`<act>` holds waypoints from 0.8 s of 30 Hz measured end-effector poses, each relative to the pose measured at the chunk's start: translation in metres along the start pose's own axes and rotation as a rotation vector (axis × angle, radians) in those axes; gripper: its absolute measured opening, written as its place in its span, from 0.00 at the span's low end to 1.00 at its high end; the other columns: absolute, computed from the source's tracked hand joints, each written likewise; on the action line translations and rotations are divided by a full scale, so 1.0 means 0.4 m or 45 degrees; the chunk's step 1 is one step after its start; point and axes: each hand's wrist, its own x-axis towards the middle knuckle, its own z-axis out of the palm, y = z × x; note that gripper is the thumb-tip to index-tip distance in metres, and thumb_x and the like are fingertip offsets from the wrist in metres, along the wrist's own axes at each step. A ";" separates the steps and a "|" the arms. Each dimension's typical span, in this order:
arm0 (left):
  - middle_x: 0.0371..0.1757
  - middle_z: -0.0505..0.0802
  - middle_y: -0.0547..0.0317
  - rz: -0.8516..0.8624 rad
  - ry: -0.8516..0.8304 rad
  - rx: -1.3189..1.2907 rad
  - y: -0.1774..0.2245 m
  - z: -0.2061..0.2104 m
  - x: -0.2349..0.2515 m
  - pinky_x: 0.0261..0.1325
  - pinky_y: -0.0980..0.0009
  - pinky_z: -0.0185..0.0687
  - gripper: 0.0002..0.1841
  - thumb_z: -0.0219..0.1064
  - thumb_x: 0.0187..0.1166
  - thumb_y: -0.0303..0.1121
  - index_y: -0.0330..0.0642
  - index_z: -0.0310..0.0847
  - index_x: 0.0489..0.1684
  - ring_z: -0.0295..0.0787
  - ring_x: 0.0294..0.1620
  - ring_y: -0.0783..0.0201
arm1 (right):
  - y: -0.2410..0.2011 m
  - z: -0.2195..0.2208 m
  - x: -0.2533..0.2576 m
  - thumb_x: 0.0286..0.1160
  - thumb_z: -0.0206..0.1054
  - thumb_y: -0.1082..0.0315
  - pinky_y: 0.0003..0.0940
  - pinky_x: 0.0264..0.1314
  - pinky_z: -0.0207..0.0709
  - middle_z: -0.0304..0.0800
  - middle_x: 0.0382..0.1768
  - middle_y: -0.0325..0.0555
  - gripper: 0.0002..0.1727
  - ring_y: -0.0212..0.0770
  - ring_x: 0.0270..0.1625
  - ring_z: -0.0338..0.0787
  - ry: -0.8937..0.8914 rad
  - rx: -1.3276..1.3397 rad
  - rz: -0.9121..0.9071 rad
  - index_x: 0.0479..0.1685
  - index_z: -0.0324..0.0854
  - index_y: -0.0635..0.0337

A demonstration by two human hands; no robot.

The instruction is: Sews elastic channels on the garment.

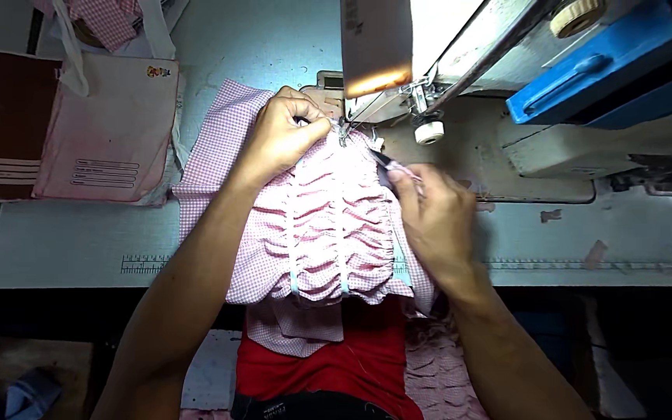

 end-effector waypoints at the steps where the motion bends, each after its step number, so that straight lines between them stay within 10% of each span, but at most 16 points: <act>1: 0.45 0.89 0.64 -0.021 0.032 -0.071 0.002 0.005 0.005 0.54 0.75 0.75 0.09 0.72 0.74 0.37 0.47 0.89 0.23 0.83 0.54 0.74 | 0.029 -0.006 -0.009 0.91 0.59 0.54 0.56 0.44 0.84 0.90 0.40 0.62 0.22 0.58 0.40 0.92 0.026 -0.039 0.067 0.52 0.85 0.68; 6: 0.71 0.85 0.52 0.141 0.013 0.386 0.078 0.002 -0.052 0.76 0.66 0.74 0.16 0.59 0.87 0.38 0.44 0.88 0.62 0.78 0.75 0.62 | 0.100 -0.039 -0.037 0.89 0.56 0.48 0.73 0.66 0.65 0.78 0.66 0.69 0.27 0.74 0.69 0.74 0.045 -0.360 0.239 0.70 0.82 0.61; 9: 0.65 0.91 0.51 0.498 -0.107 0.711 0.112 0.030 -0.165 0.73 0.51 0.73 0.16 0.58 0.81 0.36 0.43 0.90 0.55 0.82 0.72 0.50 | -0.009 -0.067 -0.057 0.89 0.57 0.61 0.55 0.72 0.73 0.81 0.70 0.62 0.22 0.60 0.71 0.79 0.112 -0.149 0.046 0.74 0.81 0.62; 13: 0.74 0.90 0.62 0.501 -0.280 0.814 0.060 0.057 -0.234 0.88 0.47 0.61 0.26 0.59 0.84 0.57 0.51 0.89 0.68 0.78 0.82 0.54 | -0.106 0.010 -0.030 0.88 0.53 0.73 0.40 0.73 0.80 0.87 0.68 0.56 0.20 0.49 0.70 0.87 -0.083 0.254 -0.162 0.72 0.81 0.64; 19: 0.61 0.96 0.69 0.586 -0.218 0.851 0.057 0.056 -0.227 0.88 0.43 0.56 0.15 0.62 0.86 0.49 0.58 0.97 0.51 0.82 0.78 0.57 | -0.067 0.094 0.047 0.87 0.49 0.63 0.58 0.63 0.71 0.85 0.72 0.49 0.23 0.57 0.70 0.82 -0.183 -0.191 -0.112 0.71 0.82 0.57; 24: 0.44 0.97 0.48 0.887 -0.289 0.579 0.073 0.072 -0.309 0.82 0.51 0.76 0.10 0.66 0.82 0.30 0.35 0.93 0.39 0.93 0.62 0.51 | -0.060 0.059 0.033 0.91 0.50 0.56 0.60 0.68 0.70 0.81 0.76 0.51 0.25 0.58 0.73 0.80 -0.267 -0.145 -0.171 0.73 0.80 0.60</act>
